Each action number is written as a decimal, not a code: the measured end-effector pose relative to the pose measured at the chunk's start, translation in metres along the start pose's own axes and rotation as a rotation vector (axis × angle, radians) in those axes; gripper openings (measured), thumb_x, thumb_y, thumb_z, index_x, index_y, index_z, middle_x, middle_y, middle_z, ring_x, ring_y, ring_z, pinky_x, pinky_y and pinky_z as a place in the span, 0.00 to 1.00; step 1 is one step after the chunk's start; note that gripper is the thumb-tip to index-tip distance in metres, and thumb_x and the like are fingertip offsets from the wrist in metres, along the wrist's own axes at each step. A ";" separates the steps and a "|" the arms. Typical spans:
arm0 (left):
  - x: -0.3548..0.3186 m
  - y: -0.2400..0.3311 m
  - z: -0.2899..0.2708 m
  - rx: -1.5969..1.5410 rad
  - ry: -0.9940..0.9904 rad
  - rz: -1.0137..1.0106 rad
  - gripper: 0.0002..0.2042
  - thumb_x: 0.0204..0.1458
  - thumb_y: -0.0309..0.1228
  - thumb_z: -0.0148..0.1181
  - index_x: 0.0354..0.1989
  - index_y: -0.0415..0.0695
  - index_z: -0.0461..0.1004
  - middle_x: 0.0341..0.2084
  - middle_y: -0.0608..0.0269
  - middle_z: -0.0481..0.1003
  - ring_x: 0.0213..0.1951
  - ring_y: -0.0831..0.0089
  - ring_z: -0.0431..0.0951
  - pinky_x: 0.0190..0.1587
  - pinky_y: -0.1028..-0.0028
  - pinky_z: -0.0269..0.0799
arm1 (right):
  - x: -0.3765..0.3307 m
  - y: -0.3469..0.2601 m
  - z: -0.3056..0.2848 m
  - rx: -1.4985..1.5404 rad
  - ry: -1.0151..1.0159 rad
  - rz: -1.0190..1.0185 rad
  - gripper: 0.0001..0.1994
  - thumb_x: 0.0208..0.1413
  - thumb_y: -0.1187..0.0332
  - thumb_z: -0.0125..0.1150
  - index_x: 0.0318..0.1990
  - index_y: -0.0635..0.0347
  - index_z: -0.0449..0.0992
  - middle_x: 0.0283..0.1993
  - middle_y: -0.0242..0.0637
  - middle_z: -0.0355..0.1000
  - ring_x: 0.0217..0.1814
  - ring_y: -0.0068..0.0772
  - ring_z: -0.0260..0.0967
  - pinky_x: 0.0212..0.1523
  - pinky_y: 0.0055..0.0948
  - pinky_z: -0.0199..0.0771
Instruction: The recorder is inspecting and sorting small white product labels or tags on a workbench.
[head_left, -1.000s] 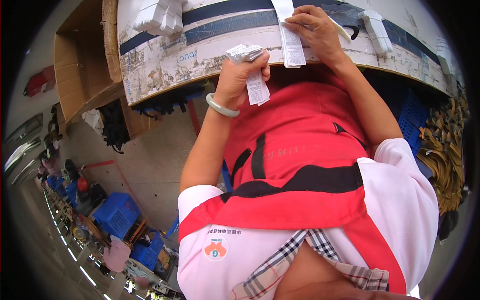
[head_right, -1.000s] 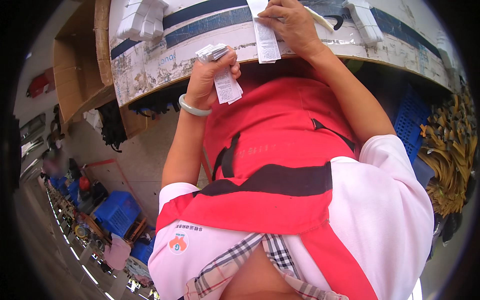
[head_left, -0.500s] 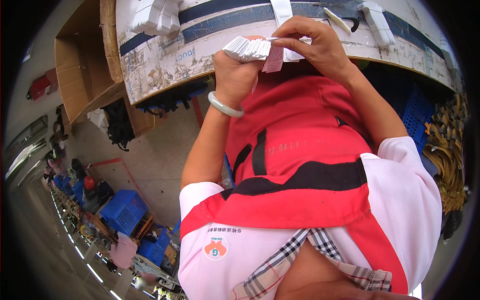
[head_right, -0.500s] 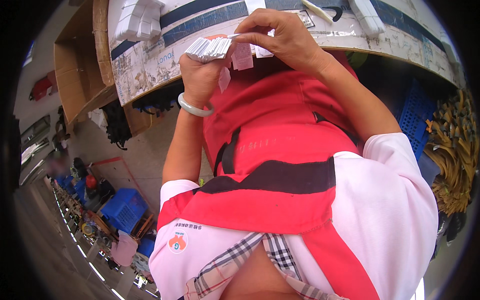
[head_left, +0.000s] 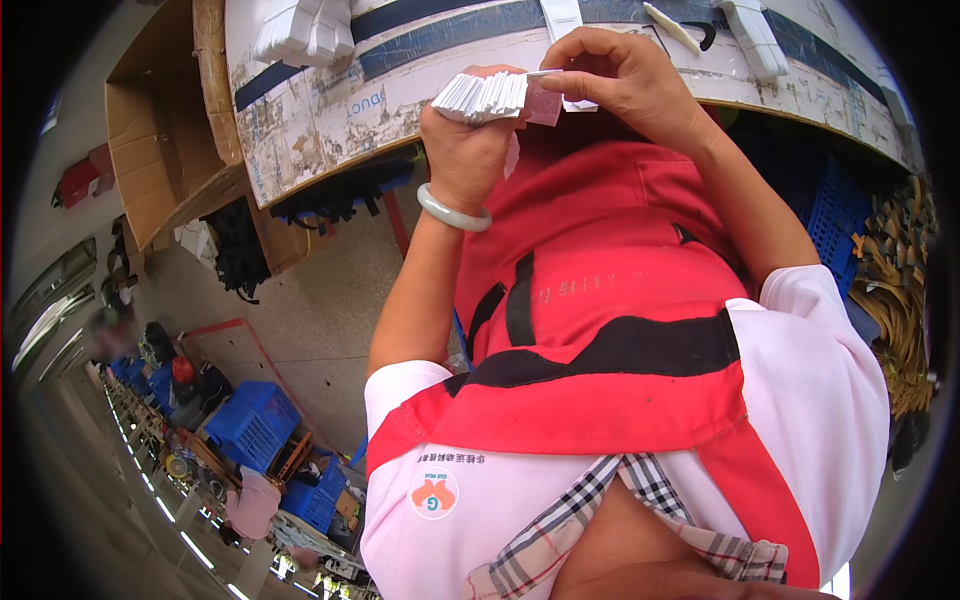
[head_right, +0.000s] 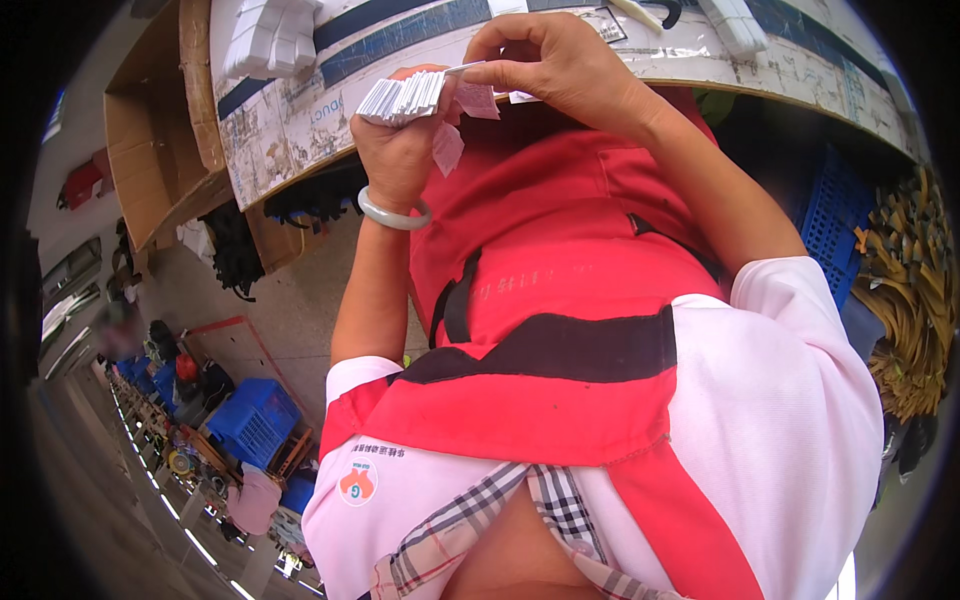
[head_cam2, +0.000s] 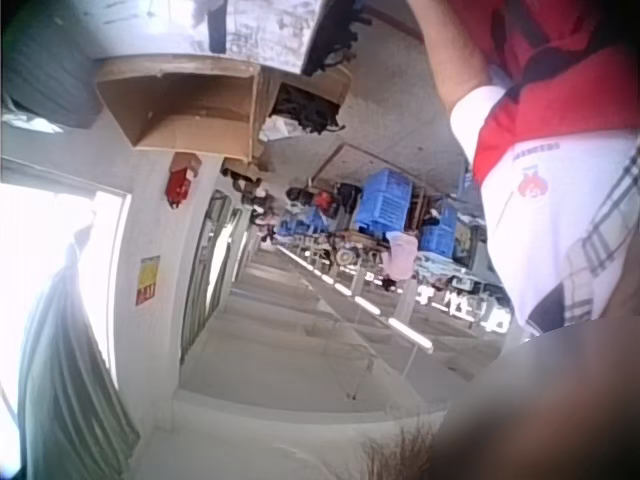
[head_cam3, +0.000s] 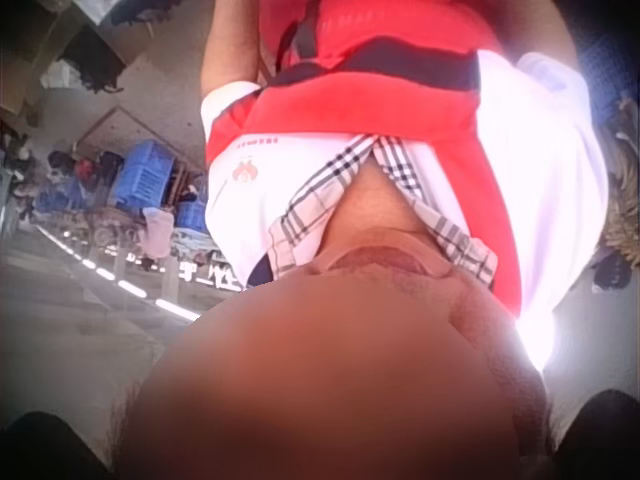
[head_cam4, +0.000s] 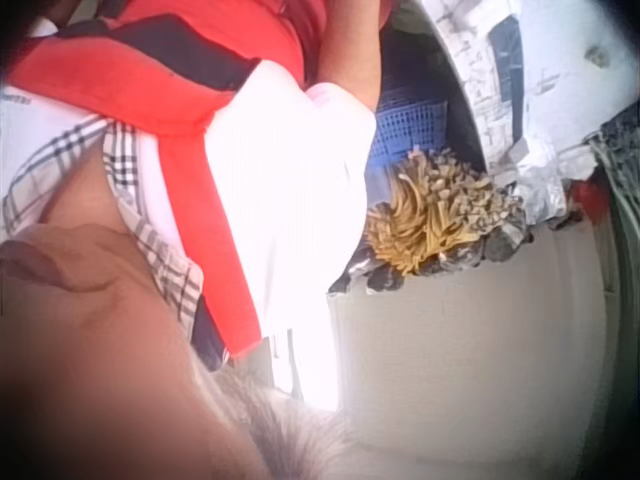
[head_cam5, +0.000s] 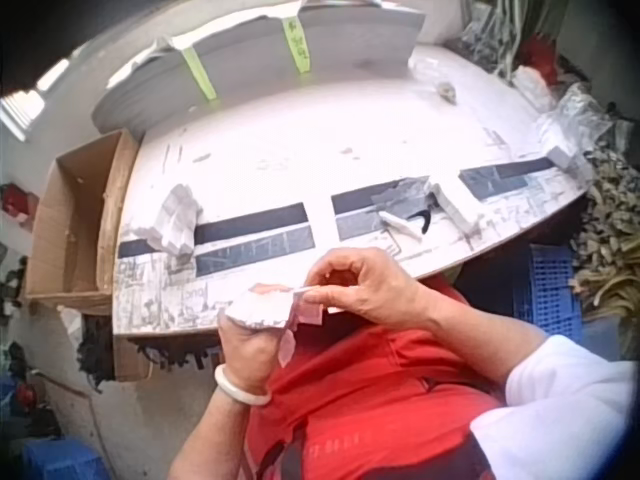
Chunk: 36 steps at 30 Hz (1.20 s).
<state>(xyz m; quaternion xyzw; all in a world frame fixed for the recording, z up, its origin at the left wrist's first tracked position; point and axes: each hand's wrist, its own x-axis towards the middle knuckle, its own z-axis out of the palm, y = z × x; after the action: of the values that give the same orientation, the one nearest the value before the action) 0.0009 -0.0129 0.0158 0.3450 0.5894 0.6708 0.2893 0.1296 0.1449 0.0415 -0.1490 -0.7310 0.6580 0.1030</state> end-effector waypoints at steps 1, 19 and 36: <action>-0.001 -0.001 -0.001 -0.015 0.004 -0.004 0.07 0.52 0.22 0.65 0.40 0.36 0.78 0.23 0.65 0.77 0.24 0.81 0.75 0.26 0.80 0.69 | 0.000 0.001 0.000 -0.039 0.002 -0.045 0.07 0.58 0.70 0.63 0.41 0.62 0.78 0.36 0.28 0.74 0.39 0.16 0.70 0.40 0.18 0.72; -0.011 -0.020 0.001 -0.583 -0.186 -0.548 0.13 0.56 0.36 0.63 0.42 0.38 0.74 0.31 0.62 0.76 0.31 0.75 0.78 0.33 0.76 0.76 | -0.002 0.015 0.022 0.039 0.067 -0.031 0.08 0.57 0.68 0.64 0.39 0.64 0.80 0.32 0.31 0.76 0.36 0.18 0.71 0.40 0.20 0.73; -0.006 -0.016 -0.002 -0.507 -0.064 -0.621 0.06 0.55 0.23 0.60 0.40 0.38 0.72 0.27 0.61 0.71 0.28 0.75 0.71 0.29 0.75 0.68 | -0.006 0.055 -0.089 -1.198 0.634 -0.294 0.10 0.53 0.65 0.67 0.41 0.54 0.83 0.43 0.31 0.75 0.43 0.33 0.70 0.47 0.29 0.70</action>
<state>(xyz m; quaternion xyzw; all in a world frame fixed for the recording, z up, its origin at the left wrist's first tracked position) 0.0028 -0.0163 -0.0009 0.0888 0.4723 0.6644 0.5724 0.1705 0.2309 -0.0031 -0.2647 -0.9155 0.0451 0.2998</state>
